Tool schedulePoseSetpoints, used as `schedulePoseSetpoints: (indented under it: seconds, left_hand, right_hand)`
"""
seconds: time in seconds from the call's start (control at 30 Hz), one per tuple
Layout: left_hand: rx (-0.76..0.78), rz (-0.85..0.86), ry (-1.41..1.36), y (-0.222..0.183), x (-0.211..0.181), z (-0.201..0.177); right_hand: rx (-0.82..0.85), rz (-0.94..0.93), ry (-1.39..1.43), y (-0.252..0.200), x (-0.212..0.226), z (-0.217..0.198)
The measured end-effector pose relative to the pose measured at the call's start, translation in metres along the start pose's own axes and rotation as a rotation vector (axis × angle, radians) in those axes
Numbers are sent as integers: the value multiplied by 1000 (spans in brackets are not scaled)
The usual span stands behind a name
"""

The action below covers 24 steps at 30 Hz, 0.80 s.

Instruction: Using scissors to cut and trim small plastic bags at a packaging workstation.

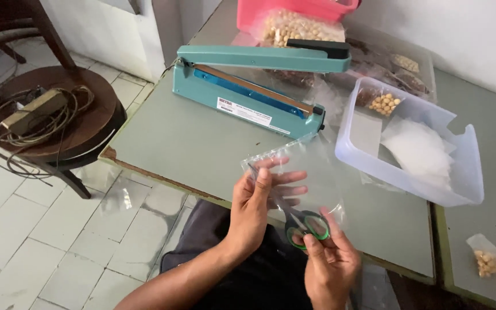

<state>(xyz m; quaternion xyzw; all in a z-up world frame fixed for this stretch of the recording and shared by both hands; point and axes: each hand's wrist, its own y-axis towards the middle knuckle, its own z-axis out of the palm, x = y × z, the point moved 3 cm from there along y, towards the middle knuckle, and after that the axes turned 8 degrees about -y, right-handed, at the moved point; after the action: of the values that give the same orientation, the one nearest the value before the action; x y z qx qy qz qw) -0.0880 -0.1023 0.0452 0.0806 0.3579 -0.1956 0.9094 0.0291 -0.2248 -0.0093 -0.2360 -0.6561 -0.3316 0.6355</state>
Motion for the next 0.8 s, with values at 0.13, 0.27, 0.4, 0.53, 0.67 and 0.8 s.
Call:
schedulePoseSetpoints:
  seconds: [0.13,0.27,0.4,0.53,0.67,0.8]
  left_hand:
    - [-63,16,-31,0,-3,0]
    - [-11,64,-31,5,6,-7]
    - [146,91,-62,-7,19,5]
    - [73,71,-36,2,15,-4]
    - [78,106,15,7,11,-5]
    - [101,136,-21,8,9,-3]
  right_hand:
    - [-1,-32,18,-7,1,9]
    - [-39,-28,55,-2,2,6]
    - [-39,-48,65,0,10,16]
    - [-45,15,46,5,5,1]
    - [-2,132,-32,7,-1,-2]
    - [-3,41,7,4,-10,1]
